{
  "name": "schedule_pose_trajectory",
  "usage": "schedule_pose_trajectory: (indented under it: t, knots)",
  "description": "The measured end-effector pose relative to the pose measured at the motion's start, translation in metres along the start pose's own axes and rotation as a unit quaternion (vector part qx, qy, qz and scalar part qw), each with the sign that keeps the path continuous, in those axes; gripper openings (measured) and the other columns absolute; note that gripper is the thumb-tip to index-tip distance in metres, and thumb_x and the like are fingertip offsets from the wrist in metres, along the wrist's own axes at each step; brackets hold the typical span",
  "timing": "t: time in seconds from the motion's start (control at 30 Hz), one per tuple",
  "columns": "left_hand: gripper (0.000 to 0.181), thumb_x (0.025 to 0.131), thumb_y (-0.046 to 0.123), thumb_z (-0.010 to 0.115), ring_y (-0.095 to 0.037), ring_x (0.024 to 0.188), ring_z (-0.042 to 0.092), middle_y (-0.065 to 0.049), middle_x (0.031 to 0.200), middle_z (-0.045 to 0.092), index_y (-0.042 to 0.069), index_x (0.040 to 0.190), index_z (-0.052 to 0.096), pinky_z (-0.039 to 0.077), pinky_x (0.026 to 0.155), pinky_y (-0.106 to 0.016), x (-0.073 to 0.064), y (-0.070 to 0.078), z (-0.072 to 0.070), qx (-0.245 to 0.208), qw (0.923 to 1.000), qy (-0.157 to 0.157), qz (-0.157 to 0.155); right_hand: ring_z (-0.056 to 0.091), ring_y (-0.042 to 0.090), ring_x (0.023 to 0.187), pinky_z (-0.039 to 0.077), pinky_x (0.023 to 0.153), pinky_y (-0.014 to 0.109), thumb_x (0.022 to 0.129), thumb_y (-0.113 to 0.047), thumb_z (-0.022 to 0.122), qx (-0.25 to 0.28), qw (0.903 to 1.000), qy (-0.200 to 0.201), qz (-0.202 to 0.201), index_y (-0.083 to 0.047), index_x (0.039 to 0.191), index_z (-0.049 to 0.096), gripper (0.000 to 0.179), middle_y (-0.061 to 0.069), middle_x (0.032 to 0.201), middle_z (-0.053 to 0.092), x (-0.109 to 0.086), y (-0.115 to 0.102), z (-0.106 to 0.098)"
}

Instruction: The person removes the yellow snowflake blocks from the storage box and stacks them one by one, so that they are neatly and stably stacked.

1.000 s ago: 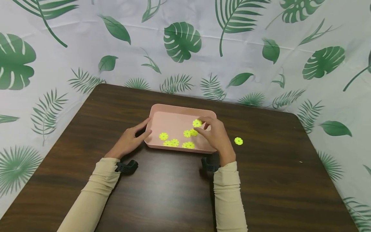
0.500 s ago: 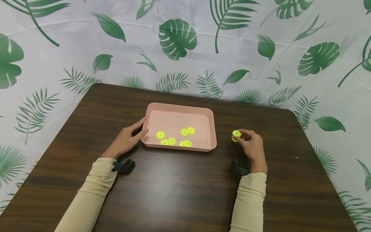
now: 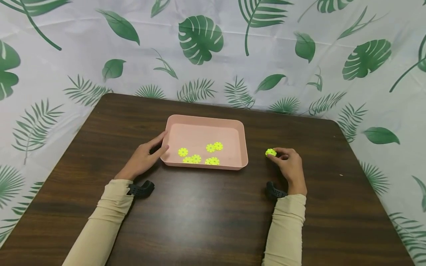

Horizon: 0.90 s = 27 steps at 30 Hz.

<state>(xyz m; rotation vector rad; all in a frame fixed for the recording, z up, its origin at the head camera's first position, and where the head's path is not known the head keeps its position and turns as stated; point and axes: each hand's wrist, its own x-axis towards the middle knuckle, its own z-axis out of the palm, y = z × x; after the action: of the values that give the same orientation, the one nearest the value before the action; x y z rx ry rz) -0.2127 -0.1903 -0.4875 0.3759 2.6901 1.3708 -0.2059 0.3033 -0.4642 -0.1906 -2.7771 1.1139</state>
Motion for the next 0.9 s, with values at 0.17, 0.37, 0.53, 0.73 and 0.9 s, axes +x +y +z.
schedule_pose_trajectory:
  t: [0.17, 0.37, 0.53, 0.73, 0.9]
  knots:
    - [0.068, 0.106, 0.052, 0.052, -0.034, 0.153, 0.031, -0.007, 0.167, 0.030, 0.035, 0.165, 0.024, 0.027, 0.120, -0.061, 0.000, 0.001, 0.000, 0.002, 1.0000, 0.000, -0.001, 0.057, 0.023, 0.088, 0.044, 0.070, 0.024, 0.092, -0.024, 0.082, 0.001, 1.0000, 0.000, -0.002, 0.002, 0.126, 0.073, 0.044, 0.021, 0.120, 0.060, 0.001, 0.001, 0.000]
    - [0.068, 0.106, 0.054, 0.052, -0.035, 0.153, 0.031, -0.008, 0.167, 0.029, 0.036, 0.165, 0.024, 0.026, 0.120, -0.062, 0.000, 0.001, -0.001, 0.008, 0.9999, 0.000, -0.007, 0.056, 0.022, 0.086, 0.044, 0.068, 0.023, 0.092, -0.021, 0.082, -0.002, 1.0000, -0.004, 0.001, 0.003, 0.126, 0.072, 0.043, 0.021, 0.117, 0.059, 0.002, 0.002, 0.001]
    - [0.068, 0.106, 0.054, 0.052, -0.035, 0.152, 0.031, -0.007, 0.167, 0.030, 0.037, 0.165, 0.024, 0.026, 0.120, -0.062, 0.000, 0.000, 0.000, 0.005, 1.0000, 0.000, -0.005, 0.056, 0.023, 0.089, 0.044, 0.069, 0.023, 0.092, -0.022, 0.082, -0.004, 0.9999, -0.009, 0.003, 0.004, 0.130, 0.070, 0.048, 0.022, 0.120, 0.059, 0.002, 0.001, 0.001]
    - [0.068, 0.106, 0.054, 0.052, -0.035, 0.152, 0.032, -0.007, 0.167, 0.031, 0.036, 0.165, 0.024, 0.027, 0.119, -0.062, 0.001, -0.002, -0.001, 0.006, 1.0000, 0.001, 0.004, 0.056, 0.028, 0.096, 0.045, 0.077, 0.032, 0.097, -0.030, 0.076, -0.001, 0.9998, -0.005, -0.019, 0.003, 0.134, 0.067, 0.050, 0.022, 0.126, 0.060, 0.004, -0.012, 0.003]
    - [0.067, 0.106, 0.053, 0.052, -0.034, 0.151, 0.034, -0.007, 0.166, 0.032, 0.034, 0.165, 0.026, 0.029, 0.119, -0.061, 0.000, -0.002, -0.001, 0.004, 0.9999, 0.006, 0.015, 0.056, 0.026, 0.090, 0.044, 0.075, 0.029, 0.097, -0.022, 0.077, 0.037, 0.9962, 0.020, -0.076, 0.001, 0.130, 0.069, 0.042, 0.022, 0.117, 0.062, 0.009, -0.044, 0.020]
